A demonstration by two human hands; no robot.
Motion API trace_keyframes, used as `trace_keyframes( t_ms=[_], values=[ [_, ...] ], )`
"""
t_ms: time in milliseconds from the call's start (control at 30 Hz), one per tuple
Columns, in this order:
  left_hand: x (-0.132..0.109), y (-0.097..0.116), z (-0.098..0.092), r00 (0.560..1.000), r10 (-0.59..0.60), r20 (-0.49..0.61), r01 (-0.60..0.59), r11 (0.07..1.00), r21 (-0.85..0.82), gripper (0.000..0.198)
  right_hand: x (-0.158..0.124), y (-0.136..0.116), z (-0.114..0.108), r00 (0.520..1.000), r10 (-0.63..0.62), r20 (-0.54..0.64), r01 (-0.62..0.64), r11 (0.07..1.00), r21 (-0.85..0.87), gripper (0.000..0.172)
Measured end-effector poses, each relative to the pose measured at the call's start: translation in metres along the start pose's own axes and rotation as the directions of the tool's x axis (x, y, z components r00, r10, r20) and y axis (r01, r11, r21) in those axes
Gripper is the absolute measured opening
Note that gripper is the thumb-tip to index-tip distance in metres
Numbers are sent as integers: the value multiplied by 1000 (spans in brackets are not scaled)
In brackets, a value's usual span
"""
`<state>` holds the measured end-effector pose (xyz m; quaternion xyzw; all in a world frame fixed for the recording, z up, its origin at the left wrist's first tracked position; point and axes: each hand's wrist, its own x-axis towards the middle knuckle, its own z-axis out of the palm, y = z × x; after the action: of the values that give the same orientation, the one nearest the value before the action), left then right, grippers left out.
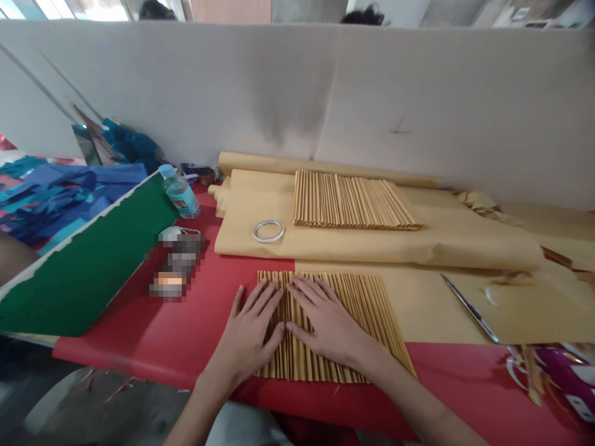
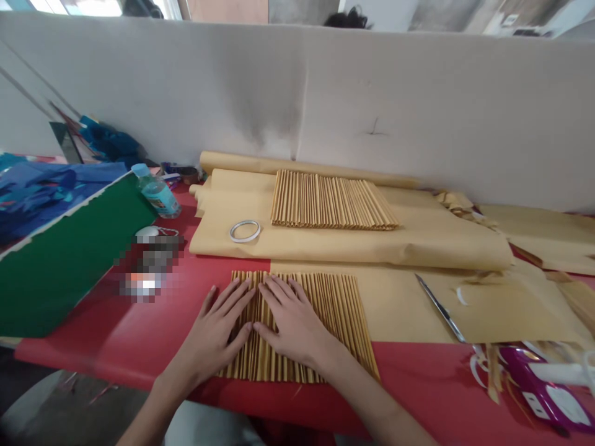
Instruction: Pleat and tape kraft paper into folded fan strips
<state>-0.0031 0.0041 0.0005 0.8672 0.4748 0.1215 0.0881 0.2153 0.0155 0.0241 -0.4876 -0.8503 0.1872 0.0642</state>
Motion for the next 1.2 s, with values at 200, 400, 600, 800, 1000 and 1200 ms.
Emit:
trace_keyframes(
  t_ms=[200, 400, 600, 800, 1000, 1200],
  values=[
    [0, 0, -4, 1000, 5, 14, -5, 1000, -6, 62, -2, 4, 2, 1000, -23, -20, 23, 1000, 7, 74],
    [0, -3, -6, 1000, 21, 13, -21, 1000, -9, 61, -1, 3, 0, 1000, -28, -9, 29, 999, 19, 72],
    [-4, 0, -13, 997, 11, -71, -7, 999, 51, 51, -2, 6, -10, 998, -15, -56, 15, 1000, 6, 68],
    [-19, 40, -14, 974, -130, -185, 136, 990, 21, 25, 14, 25, -28, 976, -127, -178, 119, 991, -53, 39],
    [-17, 65, -2, 927, -282, -247, 312, 946, 92, 10, 41, 32, -42, 896, -433, -94, 423, 899, -110, 20],
    [-13, 68, -1, 935, -299, -193, 321, 942, 94, 13, 59, 19, -50, 800, -584, 140, 600, 768, -225, 12]
  ],
)
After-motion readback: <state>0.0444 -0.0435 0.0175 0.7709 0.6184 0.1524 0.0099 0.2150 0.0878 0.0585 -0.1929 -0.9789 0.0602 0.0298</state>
